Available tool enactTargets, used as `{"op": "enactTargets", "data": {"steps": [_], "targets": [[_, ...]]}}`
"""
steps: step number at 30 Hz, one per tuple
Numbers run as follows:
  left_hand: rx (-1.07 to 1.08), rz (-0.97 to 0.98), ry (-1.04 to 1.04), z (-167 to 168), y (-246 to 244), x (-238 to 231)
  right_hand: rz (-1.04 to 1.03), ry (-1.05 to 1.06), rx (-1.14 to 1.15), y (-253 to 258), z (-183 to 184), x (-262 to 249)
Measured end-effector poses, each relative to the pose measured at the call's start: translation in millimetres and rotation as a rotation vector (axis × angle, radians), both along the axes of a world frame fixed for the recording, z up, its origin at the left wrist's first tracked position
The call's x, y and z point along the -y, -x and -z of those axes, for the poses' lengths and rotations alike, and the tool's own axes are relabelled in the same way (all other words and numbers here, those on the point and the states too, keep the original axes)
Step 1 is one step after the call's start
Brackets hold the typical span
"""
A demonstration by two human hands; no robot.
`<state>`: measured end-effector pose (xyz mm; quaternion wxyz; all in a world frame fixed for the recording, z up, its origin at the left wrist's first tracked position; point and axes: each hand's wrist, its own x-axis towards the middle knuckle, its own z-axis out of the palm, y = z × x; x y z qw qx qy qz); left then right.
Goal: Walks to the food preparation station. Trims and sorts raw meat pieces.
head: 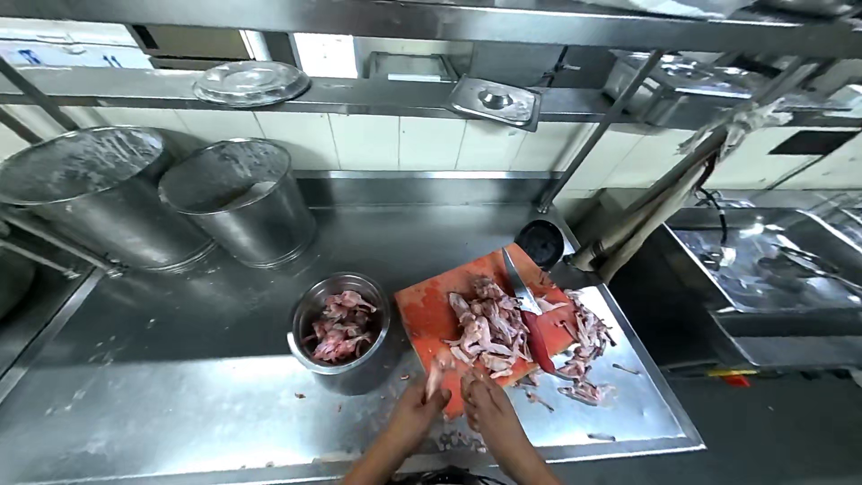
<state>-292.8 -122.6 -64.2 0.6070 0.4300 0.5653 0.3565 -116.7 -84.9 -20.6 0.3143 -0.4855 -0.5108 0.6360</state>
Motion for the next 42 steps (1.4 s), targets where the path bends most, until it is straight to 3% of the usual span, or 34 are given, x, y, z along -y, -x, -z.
{"op": "enactTargets", "data": {"steps": [3,8,13,16,20,21,24,28,32,34,37,40,42], "targets": [[0.039,-0.052,-0.049,6,5,19,-0.016,-0.231,0.193,13,7,-20],[-0.092,-0.237,-0.034,-2,37,48,-0.294,-0.433,0.384,76,-47,-51],[-0.245,-0.257,0.109,14,59,71,-0.631,-0.323,0.456,131,-14,-77],[-0.297,-0.217,0.144,17,62,84,-0.591,-0.336,0.652,95,4,-75],[-0.256,-0.210,0.185,32,55,91,-0.112,-0.369,1.027,18,23,-90],[-0.257,-0.191,0.196,34,51,89,-0.083,-0.376,1.083,5,29,-99],[-0.278,-0.076,0.189,31,34,73,-0.264,-0.336,1.149,-7,47,-118],[-0.358,0.055,0.088,17,14,32,-0.348,-0.418,0.969,-15,46,-118],[-0.440,-0.101,-0.109,-12,-9,-11,-0.163,-0.490,0.465,-41,38,-98],[-0.450,-0.109,-0.247,-20,-17,-31,-0.127,-0.381,0.151,-48,33,-89],[-0.319,0.004,-0.353,-24,-29,-52,-0.111,-0.046,-0.212,-54,21,-81],[-0.123,0.004,-0.305,-17,-44,-58,-0.069,0.188,-0.357,-56,22,-80],[-0.153,-0.072,-0.215,-13,-50,-58,-0.036,0.219,-0.334,-51,27,-77]]}}
